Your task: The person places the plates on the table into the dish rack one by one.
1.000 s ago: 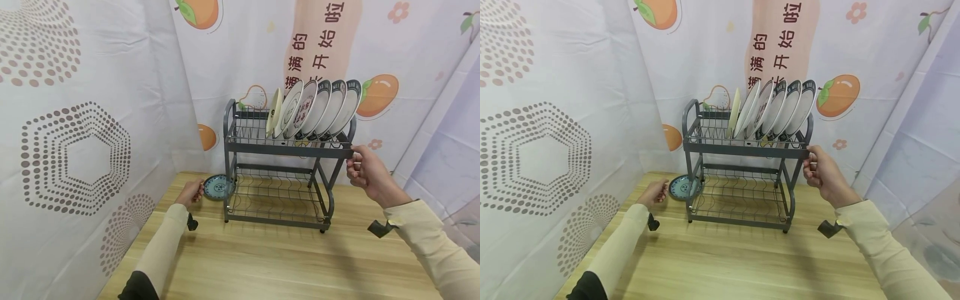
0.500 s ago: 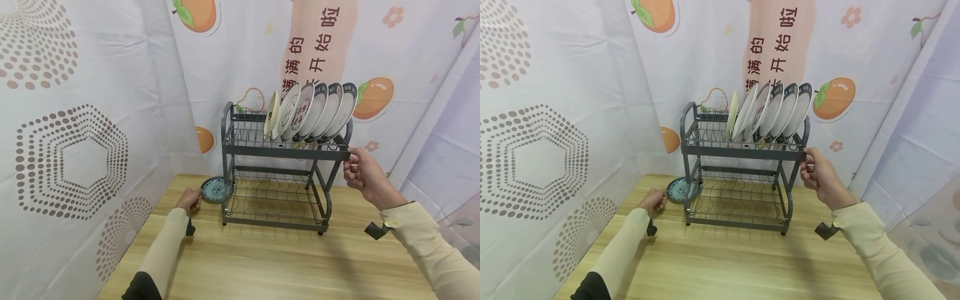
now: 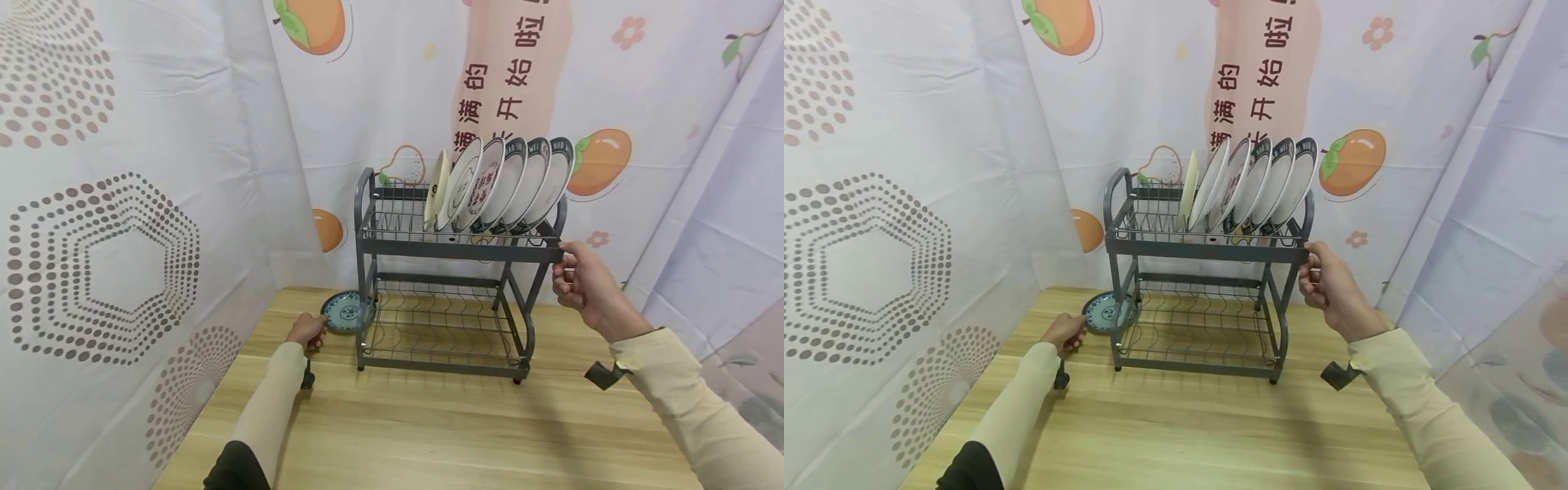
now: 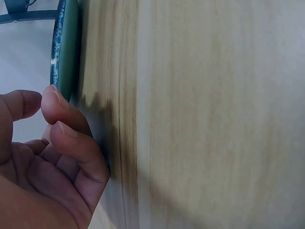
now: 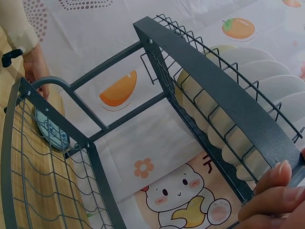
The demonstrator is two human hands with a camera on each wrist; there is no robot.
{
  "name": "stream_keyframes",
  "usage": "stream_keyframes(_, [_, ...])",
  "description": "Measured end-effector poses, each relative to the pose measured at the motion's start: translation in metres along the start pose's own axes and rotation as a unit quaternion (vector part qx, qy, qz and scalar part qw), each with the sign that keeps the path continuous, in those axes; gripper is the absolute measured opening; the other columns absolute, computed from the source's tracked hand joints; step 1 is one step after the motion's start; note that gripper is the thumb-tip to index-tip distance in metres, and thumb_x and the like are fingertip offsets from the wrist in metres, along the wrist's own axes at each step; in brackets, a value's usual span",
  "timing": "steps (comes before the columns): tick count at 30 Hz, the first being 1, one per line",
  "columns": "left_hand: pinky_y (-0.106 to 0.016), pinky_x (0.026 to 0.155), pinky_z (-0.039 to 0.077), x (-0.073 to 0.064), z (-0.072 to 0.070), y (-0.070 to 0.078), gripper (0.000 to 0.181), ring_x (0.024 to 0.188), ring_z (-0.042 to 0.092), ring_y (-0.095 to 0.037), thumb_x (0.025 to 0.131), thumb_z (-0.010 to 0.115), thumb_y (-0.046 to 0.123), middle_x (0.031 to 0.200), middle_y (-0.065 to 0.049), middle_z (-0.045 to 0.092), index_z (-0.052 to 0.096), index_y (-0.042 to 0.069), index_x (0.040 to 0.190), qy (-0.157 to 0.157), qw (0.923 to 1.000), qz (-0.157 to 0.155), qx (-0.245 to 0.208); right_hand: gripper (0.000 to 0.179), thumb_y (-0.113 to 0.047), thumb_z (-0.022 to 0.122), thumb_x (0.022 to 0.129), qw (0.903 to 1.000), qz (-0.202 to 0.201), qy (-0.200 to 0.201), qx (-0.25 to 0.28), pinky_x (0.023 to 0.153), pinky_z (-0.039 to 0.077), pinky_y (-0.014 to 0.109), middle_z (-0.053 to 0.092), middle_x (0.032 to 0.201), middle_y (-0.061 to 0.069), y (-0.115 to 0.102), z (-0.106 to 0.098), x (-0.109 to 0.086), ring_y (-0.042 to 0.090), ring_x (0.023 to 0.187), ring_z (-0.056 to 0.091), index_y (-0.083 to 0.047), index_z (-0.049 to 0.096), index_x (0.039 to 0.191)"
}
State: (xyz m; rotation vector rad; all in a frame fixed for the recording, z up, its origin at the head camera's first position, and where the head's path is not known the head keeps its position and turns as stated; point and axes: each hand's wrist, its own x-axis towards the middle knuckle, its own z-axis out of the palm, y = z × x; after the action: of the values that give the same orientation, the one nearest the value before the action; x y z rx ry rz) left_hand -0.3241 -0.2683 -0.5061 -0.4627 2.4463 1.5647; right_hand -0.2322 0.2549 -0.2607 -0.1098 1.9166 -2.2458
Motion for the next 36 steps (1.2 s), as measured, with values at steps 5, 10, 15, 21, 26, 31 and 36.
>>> stream_keyframes(5, [-0.026,0.042,0.04,0.0,-0.001,-0.004,0.038,0.042,0.048,-0.011,0.101,0.045,0.032,0.052,0.001,0.053,0.059,0.004,0.081,0.015,0.9995,0.009,0.028,0.045,-0.04,0.038,0.102,1.0,0.0,0.0,0.001,0.044,0.011,0.029,0.047,0.05,-0.006,0.001,0.004,0.002,0.004,0.037,0.034,-0.014,0.05,0.068])
stream_keyframes(10, [-0.026,0.042,0.042,-0.001,-0.003,-0.004,0.04,0.042,0.05,-0.012,0.1,0.048,0.03,0.051,0.0,0.054,0.062,0.003,0.075,0.017,0.9974,0.019,0.067,0.045,-0.041,0.038,0.102,1.0,-0.001,0.004,-0.005,0.043,0.012,0.029,0.047,0.05,-0.006,0.001,0.007,0.002,0.003,0.036,0.035,-0.014,0.049,0.068])
stream_keyframes(15, [-0.027,0.044,0.043,-0.001,-0.004,-0.003,0.037,0.043,0.05,-0.013,0.1,0.048,0.027,0.053,-0.001,0.055,0.063,0.002,0.078,0.005,0.9981,0.001,0.061,0.045,-0.041,0.039,0.102,1.0,-0.001,0.005,-0.006,0.042,0.013,0.028,0.047,0.05,-0.006,0.001,0.008,0.002,0.003,0.037,0.035,-0.014,0.049,0.068])
stream_keyframes(21, [-0.027,0.044,0.044,-0.004,-0.004,-0.001,0.032,0.043,0.05,-0.013,0.101,0.043,0.023,0.057,-0.002,0.057,0.06,0.0,0.087,-0.007,0.9995,-0.008,0.031,0.045,-0.041,0.039,0.102,1.0,-0.006,0.005,-0.004,0.042,0.012,0.028,0.047,0.05,-0.006,0.001,0.006,0.001,0.003,0.037,0.036,-0.013,0.049,0.068])
stream_keyframes(26, [-0.027,0.045,0.044,-0.009,-0.003,0.002,0.033,0.044,0.052,-0.012,0.103,0.037,0.023,0.06,-0.001,0.057,0.058,0.001,0.088,-0.029,0.9995,-0.003,0.009,0.045,-0.041,0.04,0.102,0.9999,-0.008,0.005,-0.003,0.042,0.013,0.027,0.047,0.05,-0.006,0.001,0.004,0.0,0.003,0.038,0.037,-0.013,0.05,0.068])
stream_keyframes(31, [-0.023,0.047,0.041,-0.015,-0.002,0.006,0.034,0.048,0.052,-0.009,0.102,0.039,0.025,0.061,0.002,0.058,0.059,0.001,0.09,-0.043,0.9989,0.008,-0.013,0.045,-0.042,0.04,0.102,0.9999,-0.008,0.008,-0.005,0.041,0.014,0.027,0.047,0.05,-0.006,0.001,0.002,-0.001,0.003,0.038,0.037,-0.014,0.049,0.068])
stream_keyframes(36, [-0.022,0.049,0.04,-0.019,-0.003,0.004,0.035,0.049,0.053,-0.006,0.104,0.039,0.026,0.065,0.001,0.065,0.061,-0.001,0.097,-0.027,0.9992,0.016,-0.022,0.045,-0.042,0.04,0.102,0.9999,-0.009,0.007,-0.005,0.041,0.014,0.028,0.048,0.05,-0.006,0.001,0.0,-0.001,0.004,0.037,0.037,-0.013,0.05,0.068])
